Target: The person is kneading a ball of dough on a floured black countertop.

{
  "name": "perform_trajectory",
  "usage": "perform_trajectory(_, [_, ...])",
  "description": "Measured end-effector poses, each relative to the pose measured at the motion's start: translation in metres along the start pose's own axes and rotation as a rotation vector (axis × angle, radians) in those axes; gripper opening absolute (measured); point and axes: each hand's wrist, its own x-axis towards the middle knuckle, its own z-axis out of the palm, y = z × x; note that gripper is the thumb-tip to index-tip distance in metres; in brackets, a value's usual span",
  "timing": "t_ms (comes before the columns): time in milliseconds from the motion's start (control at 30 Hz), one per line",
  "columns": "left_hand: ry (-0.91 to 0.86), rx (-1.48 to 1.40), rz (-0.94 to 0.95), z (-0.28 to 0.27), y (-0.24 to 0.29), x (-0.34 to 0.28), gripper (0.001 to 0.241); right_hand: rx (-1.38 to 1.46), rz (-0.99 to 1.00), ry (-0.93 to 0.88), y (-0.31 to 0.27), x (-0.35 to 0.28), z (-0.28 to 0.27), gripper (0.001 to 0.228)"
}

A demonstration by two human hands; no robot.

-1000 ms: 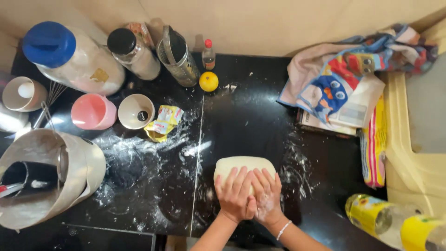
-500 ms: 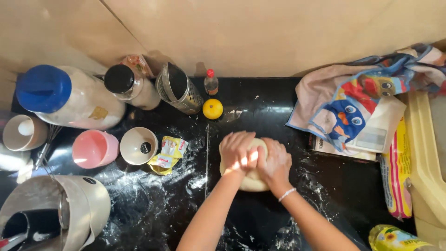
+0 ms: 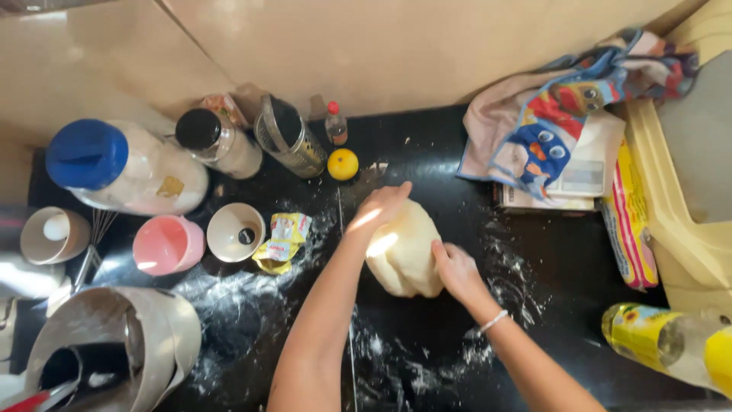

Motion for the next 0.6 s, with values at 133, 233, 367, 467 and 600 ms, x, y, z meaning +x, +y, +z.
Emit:
perform_trajectory(133, [0.04,-0.069,0.087,-0.001,0.027,-0.068,0.071,0.203,-0.404,0.28,-0.071,-0.056,-0.039,0.057])
perform_trajectory(233, [0.248,-0.169,0.191,0.042,0.021,-0.093,0.03,0.174,-0.395,0.138,-0.076,-0.059,-0.029,0.059])
perform_trajectory(367, [0.984,0.081,0.463,0.088,0.009,-0.17,0.029,-0.059,-0.757,0.295,-0.065,-0.129,-0.025,0.05])
perform_trajectory(467, [1.113,0.09,0.492,0.116,0.004,-0.223,0.043,-0.1,-0.93,0.39,-0.025,-0.161,-0.009,0.051])
perform_trajectory(600, [1.194,0.188,0.69,0.158,-0.023,-0.241,0.061,-0.253,-1.236,0.449,0.075,-0.125,0.036,0.053])
